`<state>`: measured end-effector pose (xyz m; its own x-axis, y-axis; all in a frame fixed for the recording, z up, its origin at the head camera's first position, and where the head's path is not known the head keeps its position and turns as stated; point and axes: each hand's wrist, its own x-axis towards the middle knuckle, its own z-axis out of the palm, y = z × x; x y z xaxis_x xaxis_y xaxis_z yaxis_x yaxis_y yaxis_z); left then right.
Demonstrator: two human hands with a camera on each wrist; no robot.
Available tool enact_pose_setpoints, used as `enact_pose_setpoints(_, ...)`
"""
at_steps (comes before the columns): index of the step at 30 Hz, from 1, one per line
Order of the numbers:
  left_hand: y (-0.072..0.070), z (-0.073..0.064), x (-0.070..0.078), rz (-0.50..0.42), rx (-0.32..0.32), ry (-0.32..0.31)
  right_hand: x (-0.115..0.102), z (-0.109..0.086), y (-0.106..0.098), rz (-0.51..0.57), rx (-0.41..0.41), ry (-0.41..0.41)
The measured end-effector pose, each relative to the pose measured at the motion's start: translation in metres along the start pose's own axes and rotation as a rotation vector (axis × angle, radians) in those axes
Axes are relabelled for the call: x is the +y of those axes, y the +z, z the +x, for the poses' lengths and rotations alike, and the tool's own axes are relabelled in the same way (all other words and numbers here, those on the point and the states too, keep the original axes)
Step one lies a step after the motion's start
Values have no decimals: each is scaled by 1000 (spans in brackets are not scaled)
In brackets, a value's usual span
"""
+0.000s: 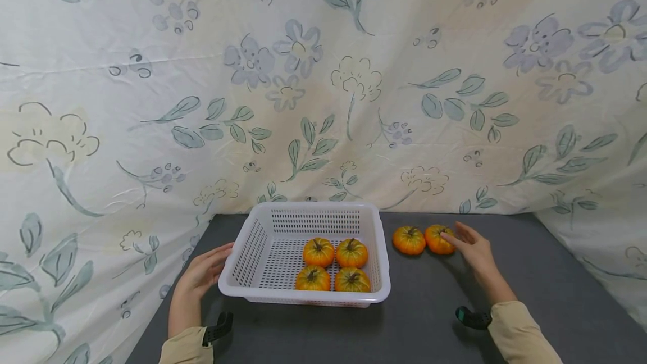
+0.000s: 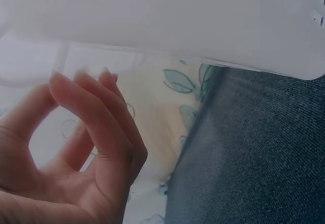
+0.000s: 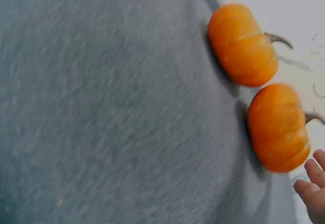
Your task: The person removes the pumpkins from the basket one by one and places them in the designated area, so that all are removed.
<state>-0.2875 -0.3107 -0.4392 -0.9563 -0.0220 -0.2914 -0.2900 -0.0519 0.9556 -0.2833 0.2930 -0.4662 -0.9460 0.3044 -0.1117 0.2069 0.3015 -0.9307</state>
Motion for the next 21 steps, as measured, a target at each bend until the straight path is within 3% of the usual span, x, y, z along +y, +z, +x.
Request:
enact_pose_setpoints(6, 0, 0, 1, 0, 6, 2, -7, 11, 2, 8, 31, -10)
enact_pose_setpoints(12, 1, -1, 1, -3, 13, -4, 23, 60, 5, -2, 24, -57)
enact_pose_setpoints(14, 1, -1, 1, -2, 15, -3, 22, 65, 8, -9, 18, -72)
enact_pose_setpoints(16, 1, -1, 1, 2, 15, 0, 4, 54, 12, -9, 11, -67)
enact_pose_setpoints(21, 1, -2, 0, 6, 17, 3, -62, 0, 19, -18, -91, -78)
